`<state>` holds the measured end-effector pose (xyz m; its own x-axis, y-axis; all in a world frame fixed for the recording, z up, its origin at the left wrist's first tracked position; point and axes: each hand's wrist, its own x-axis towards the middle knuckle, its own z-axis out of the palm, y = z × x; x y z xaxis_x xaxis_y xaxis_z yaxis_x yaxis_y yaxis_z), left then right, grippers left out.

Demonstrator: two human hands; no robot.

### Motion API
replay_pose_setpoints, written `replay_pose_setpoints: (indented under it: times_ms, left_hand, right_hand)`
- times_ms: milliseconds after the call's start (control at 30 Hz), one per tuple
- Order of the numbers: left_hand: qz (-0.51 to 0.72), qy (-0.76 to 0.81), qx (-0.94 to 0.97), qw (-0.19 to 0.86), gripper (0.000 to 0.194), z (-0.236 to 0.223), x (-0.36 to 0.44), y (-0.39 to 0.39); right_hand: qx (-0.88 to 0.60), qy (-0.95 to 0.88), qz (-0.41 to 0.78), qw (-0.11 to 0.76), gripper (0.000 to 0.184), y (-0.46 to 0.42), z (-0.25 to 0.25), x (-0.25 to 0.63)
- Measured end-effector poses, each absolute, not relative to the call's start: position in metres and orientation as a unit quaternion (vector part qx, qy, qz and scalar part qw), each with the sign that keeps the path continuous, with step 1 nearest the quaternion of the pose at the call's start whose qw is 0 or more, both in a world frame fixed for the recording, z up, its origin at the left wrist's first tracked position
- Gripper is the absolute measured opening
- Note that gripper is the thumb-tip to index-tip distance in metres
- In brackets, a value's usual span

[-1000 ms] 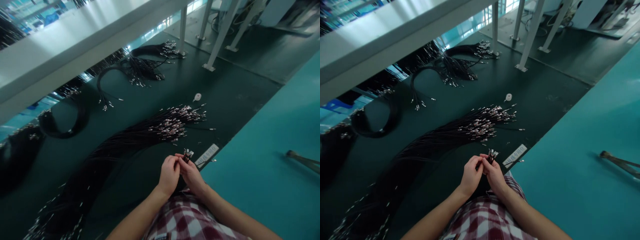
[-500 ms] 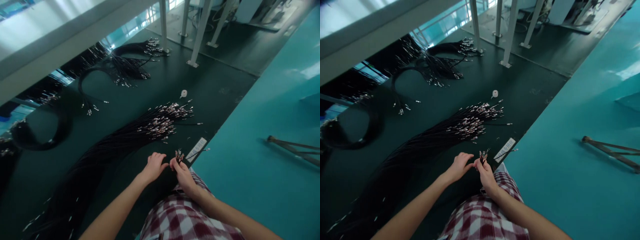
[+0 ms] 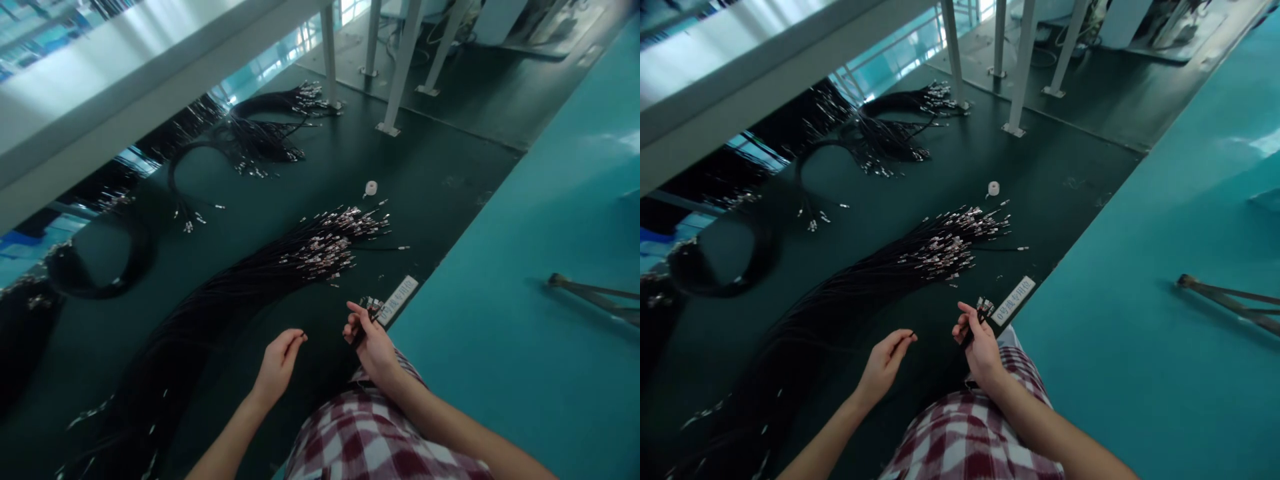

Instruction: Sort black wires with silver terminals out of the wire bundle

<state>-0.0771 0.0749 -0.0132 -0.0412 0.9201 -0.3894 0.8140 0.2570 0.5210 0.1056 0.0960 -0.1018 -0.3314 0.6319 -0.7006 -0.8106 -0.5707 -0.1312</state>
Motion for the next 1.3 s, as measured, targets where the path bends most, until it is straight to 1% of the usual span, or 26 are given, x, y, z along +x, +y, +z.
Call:
replay_pose_setpoints:
  times_ms: [133, 300, 433, 600, 667, 733, 767, 800, 833, 867, 900, 933, 967, 1000, 1067, 1100, 1167, 1233, 1300]
  left_hand:
    - [0.064, 0.711, 0.637, 0.291, 0.025, -0.005, -0.073, 0.040]
    - [0.041, 0.697, 0.673, 0.243, 0.025, 0.000, -0.071, 0.019]
    - [0.015, 0.682, 0.697, 0.224, 0.024, 0.000, -0.075, 0.012]
    - [-0.020, 0.667, 0.718, 0.199, 0.026, 0.001, -0.078, 0.009]
    - [-0.035, 0.664, 0.724, 0.183, 0.028, 0.008, -0.072, 0.011]
    - [-0.041, 0.671, 0.724, 0.155, 0.024, 0.014, -0.057, 0.018]
    - [-0.044, 0.674, 0.722, 0.148, 0.029, 0.016, -0.048, 0.024]
    - [-0.050, 0.676, 0.719, 0.152, 0.047, 0.015, -0.038, 0.032]
    - [-0.069, 0.668, 0.717, 0.189, 0.068, 0.012, -0.030, 0.040]
    - [-0.107, 0.657, 0.703, 0.249, 0.070, 0.006, -0.025, 0.049]
    - [-0.162, 0.640, 0.681, 0.315, 0.061, 0.000, -0.025, 0.056]
    - [-0.192, 0.631, 0.665, 0.351, 0.045, -0.005, -0.030, 0.062]
    - [-0.216, 0.634, 0.645, 0.368, 0.030, -0.007, -0.041, 0.064]
    - [-0.238, 0.644, 0.626, 0.369, 0.021, -0.006, -0.057, 0.063]
    - [-0.274, 0.689, 0.587, 0.325, 0.015, 0.014, -0.102, 0.049]
    - [-0.292, 0.716, 0.565, 0.287, 0.011, 0.031, -0.127, 0.037]
    - [-0.321, 0.765, 0.522, 0.198, 0.012, 0.072, -0.176, 0.009]
    - [-0.342, 0.796, 0.483, 0.127, 0.012, 0.109, -0.211, -0.018]
    - [-0.358, 0.808, 0.457, 0.102, 0.017, 0.125, -0.226, -0.040]
  right_hand:
    - [-0.364, 0.121, 0.810, 0.444, 0.047, 0.100, -0.101, 0.105]
    - [-0.370, 0.128, 0.810, 0.437, 0.044, 0.106, -0.099, 0.108]
    - [-0.353, 0.108, 0.818, 0.442, 0.043, 0.108, -0.095, 0.107]
    - [-0.373, 0.112, 0.809, 0.439, 0.039, 0.110, -0.093, 0.106]
    - [-0.370, 0.110, 0.812, 0.439, 0.039, 0.110, -0.091, 0.107]
    - [-0.358, 0.103, 0.821, 0.434, 0.040, 0.108, -0.088, 0.109]
    - [-0.349, 0.097, 0.828, 0.427, 0.040, 0.106, -0.085, 0.109]
    - [-0.340, 0.091, 0.837, 0.418, 0.039, 0.105, -0.081, 0.109]
    - [-0.330, 0.086, 0.846, 0.409, 0.039, 0.104, -0.076, 0.110]
    - [-0.319, 0.082, 0.856, 0.399, 0.038, 0.105, -0.070, 0.111]
    - [-0.308, 0.078, 0.863, 0.391, 0.037, 0.107, -0.063, 0.113]
    - [-0.297, 0.073, 0.870, 0.388, 0.036, 0.111, -0.055, 0.117]
    - [-0.286, 0.067, 0.873, 0.390, 0.035, 0.117, -0.047, 0.122]
    - [-0.276, 0.062, 0.872, 0.399, 0.035, 0.124, -0.040, 0.128]
    - [-0.268, 0.055, 0.854, 0.443, 0.034, 0.142, -0.029, 0.143]
    - [-0.269, 0.054, 0.839, 0.469, 0.033, 0.151, -0.027, 0.150]
    - [-0.271, 0.053, 0.823, 0.497, 0.032, 0.165, -0.031, 0.159]
    - [-0.275, 0.065, 0.822, 0.494, 0.032, 0.169, -0.046, 0.158]
    - [-0.296, 0.094, 0.824, 0.473, 0.036, 0.165, -0.070, 0.150]
